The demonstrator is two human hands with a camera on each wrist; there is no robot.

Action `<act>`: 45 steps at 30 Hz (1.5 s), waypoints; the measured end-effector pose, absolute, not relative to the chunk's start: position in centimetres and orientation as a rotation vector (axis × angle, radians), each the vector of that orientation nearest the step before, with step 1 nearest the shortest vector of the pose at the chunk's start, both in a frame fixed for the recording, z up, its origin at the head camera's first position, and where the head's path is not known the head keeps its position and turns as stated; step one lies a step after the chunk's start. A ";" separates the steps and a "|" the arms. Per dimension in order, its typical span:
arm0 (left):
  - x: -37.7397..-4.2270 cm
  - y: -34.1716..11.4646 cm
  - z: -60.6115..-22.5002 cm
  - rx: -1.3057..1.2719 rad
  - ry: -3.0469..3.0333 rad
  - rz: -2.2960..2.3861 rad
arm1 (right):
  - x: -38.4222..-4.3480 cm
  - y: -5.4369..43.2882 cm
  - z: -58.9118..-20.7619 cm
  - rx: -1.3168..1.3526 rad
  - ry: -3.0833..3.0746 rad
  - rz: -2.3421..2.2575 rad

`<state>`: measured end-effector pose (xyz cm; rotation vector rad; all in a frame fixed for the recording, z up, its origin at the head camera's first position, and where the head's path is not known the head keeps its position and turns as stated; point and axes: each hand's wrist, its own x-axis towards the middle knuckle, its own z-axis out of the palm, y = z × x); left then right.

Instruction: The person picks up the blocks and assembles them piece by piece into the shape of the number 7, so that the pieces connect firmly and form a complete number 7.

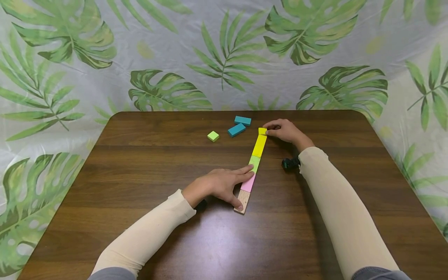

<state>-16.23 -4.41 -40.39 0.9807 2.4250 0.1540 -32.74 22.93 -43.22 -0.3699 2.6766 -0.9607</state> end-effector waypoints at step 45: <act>-16.6 -4.3 -40.1 0.970 2.383 0.117 | -32.5 23.1 -43.2 -0.345 2.643 -0.987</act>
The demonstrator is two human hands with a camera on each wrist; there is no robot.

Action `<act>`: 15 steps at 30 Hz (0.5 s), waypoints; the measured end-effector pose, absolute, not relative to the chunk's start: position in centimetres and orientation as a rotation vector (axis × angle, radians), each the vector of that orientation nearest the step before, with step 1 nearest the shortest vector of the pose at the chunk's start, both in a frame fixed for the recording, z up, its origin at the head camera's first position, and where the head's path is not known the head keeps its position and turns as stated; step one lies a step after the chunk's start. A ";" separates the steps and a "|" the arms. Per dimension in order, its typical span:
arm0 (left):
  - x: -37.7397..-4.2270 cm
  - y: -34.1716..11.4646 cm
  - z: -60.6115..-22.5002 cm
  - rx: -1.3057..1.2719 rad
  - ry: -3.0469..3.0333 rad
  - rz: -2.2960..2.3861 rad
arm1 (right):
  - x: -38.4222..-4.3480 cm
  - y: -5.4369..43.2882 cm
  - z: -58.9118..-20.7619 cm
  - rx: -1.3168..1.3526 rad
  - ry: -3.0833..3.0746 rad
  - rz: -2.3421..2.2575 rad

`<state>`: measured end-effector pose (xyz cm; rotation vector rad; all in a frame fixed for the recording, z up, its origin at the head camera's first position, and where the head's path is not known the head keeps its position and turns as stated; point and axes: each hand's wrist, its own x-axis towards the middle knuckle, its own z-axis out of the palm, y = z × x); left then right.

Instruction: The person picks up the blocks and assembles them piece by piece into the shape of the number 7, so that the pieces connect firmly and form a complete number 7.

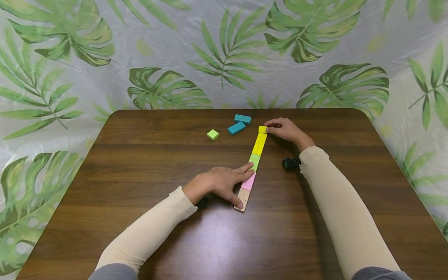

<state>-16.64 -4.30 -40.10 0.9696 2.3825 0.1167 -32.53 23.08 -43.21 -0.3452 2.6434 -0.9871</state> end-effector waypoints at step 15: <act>-16.7 -4.5 -40.2 0.988 2.385 0.138 | -32.4 22.9 -43.1 -0.329 2.633 -0.994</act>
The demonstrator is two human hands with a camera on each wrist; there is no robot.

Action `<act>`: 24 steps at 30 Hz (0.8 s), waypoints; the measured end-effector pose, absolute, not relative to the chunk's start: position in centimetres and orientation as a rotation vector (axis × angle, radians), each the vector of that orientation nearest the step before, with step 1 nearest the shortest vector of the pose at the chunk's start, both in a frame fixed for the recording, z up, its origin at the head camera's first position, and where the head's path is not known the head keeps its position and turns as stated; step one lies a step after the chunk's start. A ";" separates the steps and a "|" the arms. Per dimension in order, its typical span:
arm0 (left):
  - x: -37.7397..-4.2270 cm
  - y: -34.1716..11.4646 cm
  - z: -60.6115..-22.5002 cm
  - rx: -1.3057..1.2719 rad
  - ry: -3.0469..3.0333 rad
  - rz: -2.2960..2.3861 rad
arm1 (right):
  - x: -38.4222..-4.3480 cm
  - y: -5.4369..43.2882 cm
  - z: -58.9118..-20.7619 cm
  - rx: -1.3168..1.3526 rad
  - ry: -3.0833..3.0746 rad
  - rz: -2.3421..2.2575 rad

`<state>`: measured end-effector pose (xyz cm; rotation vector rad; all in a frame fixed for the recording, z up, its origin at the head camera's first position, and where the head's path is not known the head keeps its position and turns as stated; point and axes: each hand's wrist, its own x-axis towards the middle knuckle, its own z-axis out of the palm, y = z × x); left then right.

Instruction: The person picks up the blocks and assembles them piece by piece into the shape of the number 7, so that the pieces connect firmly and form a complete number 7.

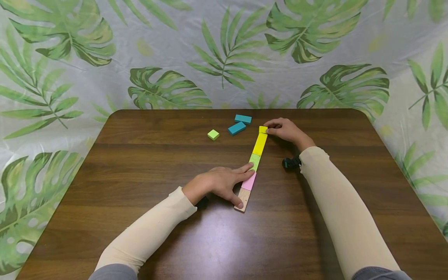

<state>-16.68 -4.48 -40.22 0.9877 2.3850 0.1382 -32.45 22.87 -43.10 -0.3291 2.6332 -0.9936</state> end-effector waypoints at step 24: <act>-16.7 -4.6 -40.5 0.991 2.382 0.181 | -32.5 22.8 -42.8 -0.348 2.633 -0.978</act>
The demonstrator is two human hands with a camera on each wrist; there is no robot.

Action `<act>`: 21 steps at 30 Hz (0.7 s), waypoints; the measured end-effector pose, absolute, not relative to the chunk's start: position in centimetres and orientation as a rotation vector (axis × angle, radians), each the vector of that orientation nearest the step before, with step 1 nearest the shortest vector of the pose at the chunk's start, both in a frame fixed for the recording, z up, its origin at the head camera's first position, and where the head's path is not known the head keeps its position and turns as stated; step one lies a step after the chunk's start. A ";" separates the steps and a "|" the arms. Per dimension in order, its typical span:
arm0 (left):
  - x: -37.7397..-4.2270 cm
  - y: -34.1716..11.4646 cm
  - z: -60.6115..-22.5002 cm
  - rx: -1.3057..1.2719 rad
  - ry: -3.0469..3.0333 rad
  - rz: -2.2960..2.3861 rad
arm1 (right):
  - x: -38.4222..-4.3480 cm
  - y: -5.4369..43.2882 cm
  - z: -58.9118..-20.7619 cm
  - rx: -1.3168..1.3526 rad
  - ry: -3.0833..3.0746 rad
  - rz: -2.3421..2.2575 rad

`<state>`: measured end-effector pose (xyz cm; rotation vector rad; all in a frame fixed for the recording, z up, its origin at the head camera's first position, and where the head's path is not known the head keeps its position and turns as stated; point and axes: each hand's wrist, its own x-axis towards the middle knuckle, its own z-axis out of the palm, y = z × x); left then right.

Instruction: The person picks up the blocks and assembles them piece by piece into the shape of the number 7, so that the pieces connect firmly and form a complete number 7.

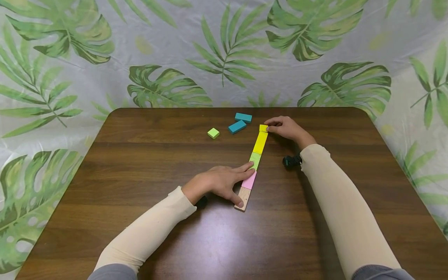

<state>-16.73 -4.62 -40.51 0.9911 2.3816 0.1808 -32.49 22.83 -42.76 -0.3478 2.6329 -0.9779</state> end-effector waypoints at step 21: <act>-16.7 -4.8 -40.6 0.973 2.359 0.248 | -32.8 23.0 -42.5 -0.338 2.617 -0.938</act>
